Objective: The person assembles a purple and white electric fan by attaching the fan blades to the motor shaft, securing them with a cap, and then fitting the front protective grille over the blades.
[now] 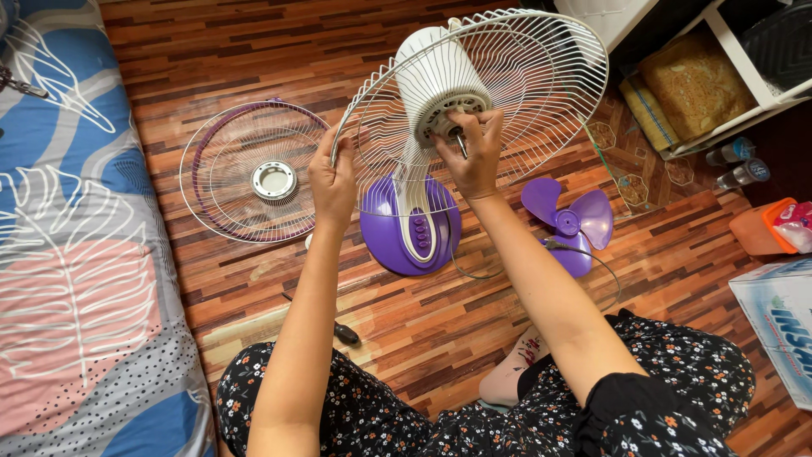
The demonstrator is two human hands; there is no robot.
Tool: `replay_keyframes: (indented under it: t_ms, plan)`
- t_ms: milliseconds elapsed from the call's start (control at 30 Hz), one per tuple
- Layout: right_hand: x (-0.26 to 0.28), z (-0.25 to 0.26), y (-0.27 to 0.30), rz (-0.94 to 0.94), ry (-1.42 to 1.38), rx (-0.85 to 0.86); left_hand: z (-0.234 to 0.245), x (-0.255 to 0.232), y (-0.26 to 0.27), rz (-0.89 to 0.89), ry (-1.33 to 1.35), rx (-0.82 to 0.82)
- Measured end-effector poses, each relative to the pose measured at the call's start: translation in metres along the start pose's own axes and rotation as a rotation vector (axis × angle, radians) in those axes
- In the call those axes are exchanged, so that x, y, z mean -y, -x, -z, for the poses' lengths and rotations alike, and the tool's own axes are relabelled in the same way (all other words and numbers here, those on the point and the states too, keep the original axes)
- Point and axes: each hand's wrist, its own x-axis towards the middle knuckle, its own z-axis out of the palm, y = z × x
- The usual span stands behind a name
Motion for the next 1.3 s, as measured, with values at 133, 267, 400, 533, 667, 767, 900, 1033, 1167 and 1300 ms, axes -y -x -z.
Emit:
replay_keyframes:
  t_ms: [133, 267, 400, 533, 667, 767, 900, 1033, 1167, 1300]
  plan:
    - [0.006, -0.009, 0.006, -0.077, -0.030, -0.047, 0.000, 0.004, 0.000, -0.044, 0.026, -0.018]
    - [0.011, -0.012, 0.008, -0.114, -0.047, -0.084, 0.000, 0.001, 0.002, -0.038, 0.003, -0.022]
    - [0.014, -0.003, 0.006, -0.155, -0.118, -0.031, 0.000, -0.003, 0.002, -0.024, -0.001, -0.020]
    - [0.013, 0.008, 0.005, -0.279, -0.310, -0.028, 0.002, 0.001, 0.003, -0.042, -0.003, -0.003]
    - [0.015, 0.008, 0.008, -0.294, -0.280, -0.008, 0.007, 0.008, 0.002, -0.032, 0.015, 0.011]
    - [0.017, 0.008, 0.009, -0.270, -0.265, -0.011, 0.009, 0.010, 0.001, 0.006, -0.036, 0.013]
    - [0.016, 0.011, 0.010, -0.291, -0.273, -0.023, 0.004, 0.009, 0.000, -0.295, -0.110, 0.024]
    - [0.014, 0.009, 0.011, -0.369, -0.336, -0.045, 0.003, 0.008, 0.000, -0.204, -0.186, -0.007]
    - [0.015, 0.005, 0.015, -0.409, -0.349, -0.028, 0.007, 0.008, 0.002, -0.053, -0.194, -0.002]
    - [0.017, 0.002, 0.005, -0.558, -0.514, -0.030, 0.008, 0.004, 0.000, -0.293, -0.024, 0.062]
